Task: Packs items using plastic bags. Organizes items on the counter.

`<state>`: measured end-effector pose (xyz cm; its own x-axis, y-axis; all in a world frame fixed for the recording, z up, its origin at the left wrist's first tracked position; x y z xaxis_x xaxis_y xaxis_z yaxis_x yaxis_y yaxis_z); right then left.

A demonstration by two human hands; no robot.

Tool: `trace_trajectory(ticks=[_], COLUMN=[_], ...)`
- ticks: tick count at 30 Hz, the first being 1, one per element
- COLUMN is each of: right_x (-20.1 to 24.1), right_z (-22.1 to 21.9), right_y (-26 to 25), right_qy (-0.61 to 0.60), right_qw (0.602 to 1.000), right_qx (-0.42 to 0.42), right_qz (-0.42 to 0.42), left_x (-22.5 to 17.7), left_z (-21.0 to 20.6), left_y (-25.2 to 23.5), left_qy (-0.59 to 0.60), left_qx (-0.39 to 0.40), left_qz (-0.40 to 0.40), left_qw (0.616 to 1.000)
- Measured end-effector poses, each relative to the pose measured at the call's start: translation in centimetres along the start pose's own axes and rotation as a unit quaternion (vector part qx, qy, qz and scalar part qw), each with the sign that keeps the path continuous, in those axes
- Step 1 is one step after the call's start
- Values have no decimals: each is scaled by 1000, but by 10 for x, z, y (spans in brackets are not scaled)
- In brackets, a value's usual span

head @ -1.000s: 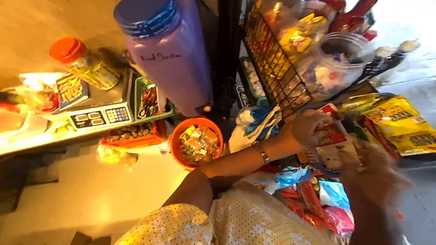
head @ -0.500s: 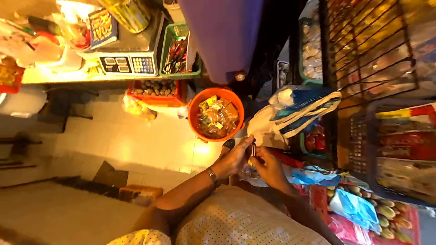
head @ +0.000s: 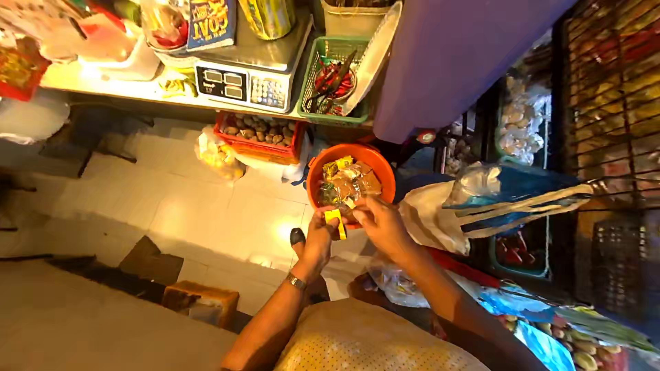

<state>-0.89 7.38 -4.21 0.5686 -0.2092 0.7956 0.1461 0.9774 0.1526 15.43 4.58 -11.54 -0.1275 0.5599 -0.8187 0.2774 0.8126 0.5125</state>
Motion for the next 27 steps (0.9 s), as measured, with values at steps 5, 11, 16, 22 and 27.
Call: trace_trajectory(ticks=[5, 11, 16, 22, 27], right_x=[87, 88, 75, 79, 75], right_z=[0, -22, -34, -20, -4], right_y=[-119, -286, -314, -321, -317], right_qy=[12, 134, 120, 83, 45], right_qw=[993, 952, 921, 915, 920], right_qx=[-111, -201, -222, -258, -269], right_qz=[26, -187, -296, -299, -282], left_x=[-51, -94, -122, -146, -172], left_z=[81, 197, 257, 253, 227], left_y=[-25, -50, -64, -89, -110], left_qy=[-37, -52, -36, 21, 29], left_qx=[42, -14, -59, -35, 31], left_qz=[-11, -11, -13, -22, -23], left_qw=[998, 998, 998, 999, 999])
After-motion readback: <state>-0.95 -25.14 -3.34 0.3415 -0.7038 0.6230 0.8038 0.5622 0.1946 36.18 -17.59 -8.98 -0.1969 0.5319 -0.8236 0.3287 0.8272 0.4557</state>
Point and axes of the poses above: each hand's wrist, its own y-axis away from the middle knuckle, its own z-axis out of the back of the hand, x = y × z, the point moved 4 cm from there along -y, towards the middle knuckle, and after that the axes turned 2 degrees about -x, right-handed, at the moved point
